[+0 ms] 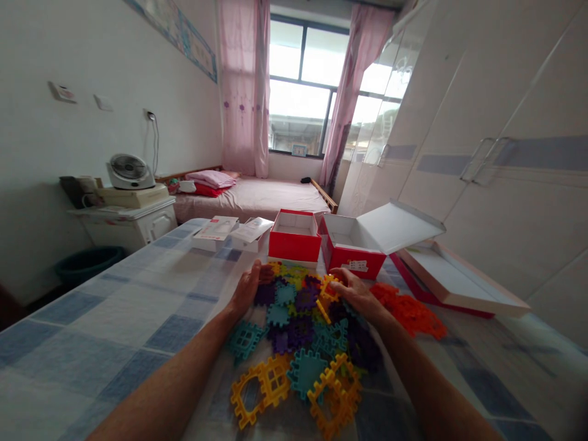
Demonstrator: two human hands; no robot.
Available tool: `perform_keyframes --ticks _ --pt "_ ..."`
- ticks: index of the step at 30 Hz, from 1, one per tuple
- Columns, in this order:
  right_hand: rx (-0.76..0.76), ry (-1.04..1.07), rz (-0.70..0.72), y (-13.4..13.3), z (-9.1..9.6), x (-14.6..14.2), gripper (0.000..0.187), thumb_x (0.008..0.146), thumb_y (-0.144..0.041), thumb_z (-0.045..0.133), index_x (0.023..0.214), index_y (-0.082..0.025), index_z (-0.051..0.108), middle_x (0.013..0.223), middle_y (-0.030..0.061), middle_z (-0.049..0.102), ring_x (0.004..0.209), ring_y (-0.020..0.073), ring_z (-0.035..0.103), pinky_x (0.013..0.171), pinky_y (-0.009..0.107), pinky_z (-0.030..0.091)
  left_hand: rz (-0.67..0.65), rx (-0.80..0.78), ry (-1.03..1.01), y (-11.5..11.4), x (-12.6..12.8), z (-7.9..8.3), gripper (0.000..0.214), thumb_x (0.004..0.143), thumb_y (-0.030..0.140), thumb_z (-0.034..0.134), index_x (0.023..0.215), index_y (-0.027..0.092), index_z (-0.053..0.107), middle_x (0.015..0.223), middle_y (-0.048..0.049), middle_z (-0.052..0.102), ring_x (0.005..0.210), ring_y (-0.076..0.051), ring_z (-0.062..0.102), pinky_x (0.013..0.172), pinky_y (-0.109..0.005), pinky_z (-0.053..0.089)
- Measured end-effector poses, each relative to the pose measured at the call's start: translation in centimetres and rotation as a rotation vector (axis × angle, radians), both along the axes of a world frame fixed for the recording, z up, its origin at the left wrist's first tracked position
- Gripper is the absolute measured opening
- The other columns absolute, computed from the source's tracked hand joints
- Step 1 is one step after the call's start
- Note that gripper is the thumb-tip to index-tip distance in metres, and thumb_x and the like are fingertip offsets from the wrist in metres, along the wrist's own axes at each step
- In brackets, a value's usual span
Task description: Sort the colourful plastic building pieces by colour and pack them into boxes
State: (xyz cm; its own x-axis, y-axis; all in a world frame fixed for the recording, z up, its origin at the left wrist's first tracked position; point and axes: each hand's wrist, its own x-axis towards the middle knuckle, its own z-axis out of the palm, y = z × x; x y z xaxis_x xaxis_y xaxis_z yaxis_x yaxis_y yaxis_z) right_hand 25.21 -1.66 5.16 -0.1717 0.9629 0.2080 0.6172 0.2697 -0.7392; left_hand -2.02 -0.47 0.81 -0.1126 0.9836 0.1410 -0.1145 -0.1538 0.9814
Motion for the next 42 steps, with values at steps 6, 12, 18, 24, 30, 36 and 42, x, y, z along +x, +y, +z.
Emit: perform_keyframes --ticks 6,12,18,24,30,36,42 --pt "0.011 0.043 -0.035 -0.4 -0.2 -0.7 0.038 0.079 -0.039 0.046 0.103 -0.014 0.061 0.100 0.0092 0.066 0.091 0.0206 0.061 0.081 0.030 0.045 -0.006 0.020 0.006 -0.3 0.0 0.2 0.070 0.072 0.072 0.045 0.088 0.008 0.067 0.080 -0.0121 0.070 0.082 -0.027 0.066 0.079 -0.040 0.051" --pt "0.090 0.083 -0.207 0.1 -0.5 0.1 0.030 0.077 -0.035 0.047 0.096 -0.016 0.060 0.093 0.0087 0.066 0.087 0.0216 0.060 0.080 0.034 0.043 0.007 0.017 0.023 -0.1 0.0 0.1 0.074 0.070 0.076 0.042 0.088 0.008 0.066 0.079 -0.0127 0.070 0.080 -0.026 0.066 0.078 -0.040 0.052" --pt "0.043 0.083 -0.030 0.6 0.5 -1.4 0.031 0.082 -0.037 0.041 0.099 -0.016 0.056 0.087 0.0045 0.065 0.077 0.0161 0.059 0.068 0.027 0.046 0.004 0.020 0.038 -0.3 0.1 0.2 0.074 0.070 0.076 0.041 0.088 0.008 0.067 0.080 -0.0124 0.070 0.080 -0.026 0.066 0.078 -0.040 0.052" --pt "-0.050 -0.084 0.258 2.2 0.8 -3.5 0.019 0.074 -0.030 0.056 0.088 -0.019 0.063 0.081 -0.0005 0.065 0.074 0.0145 0.057 0.068 0.025 0.044 0.003 0.018 0.048 -0.1 0.0 0.0 0.073 0.070 0.075 0.041 0.089 0.009 0.066 0.081 -0.0119 0.071 0.080 -0.025 0.066 0.078 -0.040 0.052" --pt "0.000 -0.142 0.322 2.9 1.4 -3.2 0.018 0.069 -0.030 0.064 0.083 -0.018 0.066 0.086 0.0036 0.062 0.082 0.0184 0.055 0.076 0.029 0.042 0.010 0.015 0.051 0.2 0.1 -0.4 0.072 0.071 0.075 0.039 0.088 0.010 0.066 0.082 -0.0123 0.071 0.079 -0.025 0.066 0.079 -0.040 0.052" --pt "0.039 -0.022 0.314 2.2 1.8 -3.3 0.021 0.067 -0.034 0.067 0.080 -0.018 0.067 0.084 0.0022 0.059 0.078 0.0159 0.054 0.076 0.029 0.041 0.011 0.015 0.052 0.2 0.1 -0.3 0.071 0.071 0.075 0.039 0.088 0.011 0.066 0.082 -0.0118 0.070 0.078 -0.025 0.066 0.077 -0.039 0.052" --pt "-0.016 0.282 0.208 2.1 1.7 -3.0 0.033 0.072 -0.046 0.061 0.087 -0.016 0.064 0.080 0.0028 0.064 0.070 0.0151 0.058 0.066 0.028 0.046 0.010 0.010 0.063 0.2 0.0 -0.3 0.072 0.071 0.076 0.039 0.088 0.011 0.066 0.082 -0.0120 0.071 0.079 -0.025 0.066 0.077 -0.039 0.052"
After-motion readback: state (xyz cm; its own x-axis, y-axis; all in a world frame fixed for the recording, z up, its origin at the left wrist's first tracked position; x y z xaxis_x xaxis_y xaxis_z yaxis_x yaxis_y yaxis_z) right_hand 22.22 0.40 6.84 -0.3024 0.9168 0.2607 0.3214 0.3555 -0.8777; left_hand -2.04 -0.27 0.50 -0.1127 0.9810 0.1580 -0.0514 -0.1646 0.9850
